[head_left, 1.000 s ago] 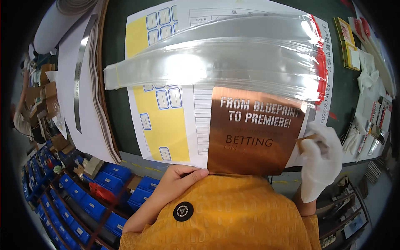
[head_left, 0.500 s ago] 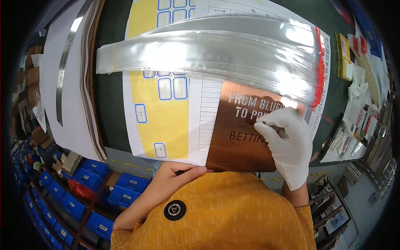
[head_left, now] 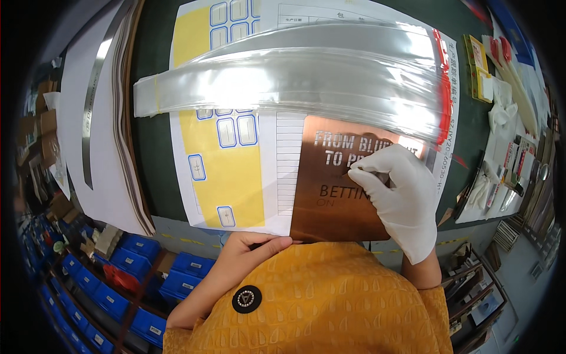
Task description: The person scrapes a metal plate with a small tool, then takes metal strips from a paper sheet and slides them into plastic sleeves.
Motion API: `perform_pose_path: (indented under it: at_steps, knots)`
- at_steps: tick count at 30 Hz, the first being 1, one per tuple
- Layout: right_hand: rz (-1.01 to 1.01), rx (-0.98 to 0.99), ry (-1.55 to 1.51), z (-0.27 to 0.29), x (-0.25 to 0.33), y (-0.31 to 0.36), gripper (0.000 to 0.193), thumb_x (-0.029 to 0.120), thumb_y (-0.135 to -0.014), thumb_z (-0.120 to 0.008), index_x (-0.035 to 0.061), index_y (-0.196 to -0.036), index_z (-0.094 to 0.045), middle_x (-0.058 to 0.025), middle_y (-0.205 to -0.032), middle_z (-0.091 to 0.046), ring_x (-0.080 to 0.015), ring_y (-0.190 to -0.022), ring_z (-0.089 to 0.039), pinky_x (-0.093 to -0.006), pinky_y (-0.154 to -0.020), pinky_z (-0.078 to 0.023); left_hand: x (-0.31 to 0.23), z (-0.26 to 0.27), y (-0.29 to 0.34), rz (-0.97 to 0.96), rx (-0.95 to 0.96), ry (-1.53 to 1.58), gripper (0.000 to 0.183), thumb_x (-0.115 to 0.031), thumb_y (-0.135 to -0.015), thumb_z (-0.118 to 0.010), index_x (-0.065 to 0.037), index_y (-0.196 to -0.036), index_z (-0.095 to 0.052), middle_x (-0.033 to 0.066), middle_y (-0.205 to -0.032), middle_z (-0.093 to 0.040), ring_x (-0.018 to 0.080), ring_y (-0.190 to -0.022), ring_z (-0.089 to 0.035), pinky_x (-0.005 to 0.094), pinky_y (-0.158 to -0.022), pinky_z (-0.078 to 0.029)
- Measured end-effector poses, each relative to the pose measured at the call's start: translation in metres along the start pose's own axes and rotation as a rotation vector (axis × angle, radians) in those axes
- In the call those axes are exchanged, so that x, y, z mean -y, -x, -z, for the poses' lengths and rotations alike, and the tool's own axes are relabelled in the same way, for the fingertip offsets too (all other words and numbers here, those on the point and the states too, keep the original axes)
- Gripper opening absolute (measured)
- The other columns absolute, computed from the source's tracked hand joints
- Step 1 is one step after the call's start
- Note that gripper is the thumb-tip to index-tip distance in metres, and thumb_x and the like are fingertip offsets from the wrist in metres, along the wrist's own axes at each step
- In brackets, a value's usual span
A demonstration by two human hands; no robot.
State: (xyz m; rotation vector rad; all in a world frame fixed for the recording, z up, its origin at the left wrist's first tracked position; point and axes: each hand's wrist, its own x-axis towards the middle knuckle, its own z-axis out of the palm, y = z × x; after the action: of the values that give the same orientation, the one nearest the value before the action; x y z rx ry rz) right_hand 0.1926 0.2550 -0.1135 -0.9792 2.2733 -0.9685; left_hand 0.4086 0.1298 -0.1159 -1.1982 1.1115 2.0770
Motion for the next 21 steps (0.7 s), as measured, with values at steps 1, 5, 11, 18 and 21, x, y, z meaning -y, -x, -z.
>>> perform_pose_path:
  at_steps: [1, 5, 11, 18, 21]
  knots:
    - [0.009, 0.003, -0.004, -0.0006, 0.0002, -0.0003, 0.015, 0.008, -0.073, -0.074, 0.0067, -0.079, -0.061, -0.0039, -0.075, -0.061, -0.0213, -0.069, -0.058, -0.0314, -0.062, -0.046, 0.0007, 0.0004, -0.0004, 0.011, -0.006, -0.006, 0.025, -0.02, -0.091, -0.063, -0.001, -0.105, -0.069, 0.0046, -0.097, -0.07, 0.0076, -0.09, -0.06, 0.0214, -0.079, -0.046]
    - [0.092, -0.016, 0.038, 0.0023, -0.0021, -0.0004, 0.016, 0.007, -0.073, -0.074, 0.007, -0.081, -0.06, -0.0047, -0.074, -0.061, -0.0231, -0.07, -0.059, -0.032, -0.062, -0.047, 0.0053, -0.0003, -0.0015, -0.034, -0.005, -0.02, 0.025, -0.021, -0.091, -0.063, -0.001, -0.105, -0.07, 0.0048, -0.097, -0.07, 0.0082, -0.091, -0.06, 0.0214, -0.079, -0.046]
    - [0.139, -0.025, 0.057, 0.0014, -0.0042, -0.0015, 0.019, 0.007, -0.073, -0.074, 0.0075, -0.082, -0.058, -0.0057, -0.074, -0.06, -0.0241, -0.07, -0.06, -0.0322, -0.061, -0.047, 0.0032, -0.0017, -0.0007, 0.019, -0.032, 0.025, 0.025, -0.02, -0.09, -0.064, 0.0, -0.104, -0.07, 0.003, -0.096, -0.069, 0.007, -0.087, -0.06, 0.0204, -0.076, -0.046]
    - [0.142, -0.021, 0.053, 0.0011, -0.0054, -0.0012, 0.019, 0.006, -0.073, -0.074, 0.0073, -0.082, -0.057, -0.0059, -0.073, -0.058, -0.0246, -0.07, -0.06, -0.0326, -0.06, -0.047, 0.0048, -0.0004, -0.0009, 0.035, -0.052, -0.015, 0.024, -0.019, -0.089, -0.065, 0.0, -0.104, -0.069, 0.0019, -0.093, -0.069, 0.0058, -0.086, -0.059, 0.0199, -0.074, -0.046]
    - [0.156, -0.015, 0.055, 0.0014, -0.0055, -0.0014, 0.019, 0.006, -0.073, -0.074, 0.0073, -0.082, -0.056, -0.0059, -0.073, -0.058, -0.0245, -0.069, -0.059, -0.0328, -0.06, -0.047, 0.0053, -0.0009, -0.0004, 0.024, -0.057, -0.011, 0.025, -0.02, -0.09, -0.065, 0.0, -0.104, -0.069, 0.0026, -0.094, -0.069, 0.0062, -0.086, -0.059, 0.0199, -0.075, -0.046]
